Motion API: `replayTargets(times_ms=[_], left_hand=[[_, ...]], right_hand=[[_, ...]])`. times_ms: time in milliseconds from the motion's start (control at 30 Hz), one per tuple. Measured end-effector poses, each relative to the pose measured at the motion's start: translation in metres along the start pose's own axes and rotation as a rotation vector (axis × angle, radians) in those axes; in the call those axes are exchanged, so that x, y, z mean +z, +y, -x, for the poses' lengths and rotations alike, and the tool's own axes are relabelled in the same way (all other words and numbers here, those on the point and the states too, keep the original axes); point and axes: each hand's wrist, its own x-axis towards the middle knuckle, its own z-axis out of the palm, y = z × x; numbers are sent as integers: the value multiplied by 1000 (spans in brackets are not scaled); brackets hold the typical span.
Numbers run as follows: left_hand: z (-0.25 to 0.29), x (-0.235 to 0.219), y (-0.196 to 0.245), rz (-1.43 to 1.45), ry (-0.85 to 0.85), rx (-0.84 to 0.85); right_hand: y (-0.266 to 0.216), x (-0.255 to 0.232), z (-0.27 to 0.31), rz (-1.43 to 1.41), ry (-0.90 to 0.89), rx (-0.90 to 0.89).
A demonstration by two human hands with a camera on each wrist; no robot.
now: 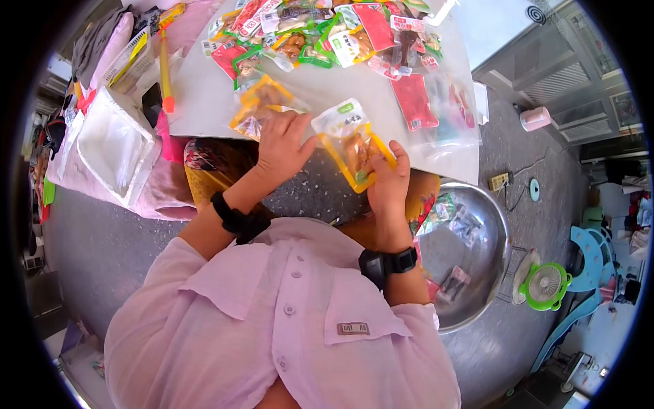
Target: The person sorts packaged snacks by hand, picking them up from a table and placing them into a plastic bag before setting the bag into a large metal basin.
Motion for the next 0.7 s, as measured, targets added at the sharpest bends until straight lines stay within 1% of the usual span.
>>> replayTargets(times_ms=[33, 67, 133, 167, 267, 367, 467, 567, 667, 700], left_hand=[[5, 0, -3, -1, -35, -45], [8, 2, -5, -30, -43, -12], [14, 11, -13, -36, -60, -17], [16, 14, -16, -39, -68, -20], [15, 17, -21, 24, -230, -137], [11, 16, -16, 107, -182, -235], [9, 13, -13, 145, -190, -269], [7, 7, -8, 110, -240, -260], [6, 1, -3, 79, -260, -196], [6, 0, -3, 56, -227, -138]], right_hand=[[1, -2, -3, -4, 25, -5], [1, -4, -6, -8, 50, -10], [3, -5, -11, -40, 81, -2], [5, -6, -12, -56, 69, 11], [11, -7, -12, -72, 31, 40], [12, -2, -10, -3, -16, 68], [11, 6, -10, 76, -78, 111], [13, 15, -15, 70, -131, 144], [15, 24, -21, 52, -186, 160], [15, 31, -23, 41, -215, 163]])
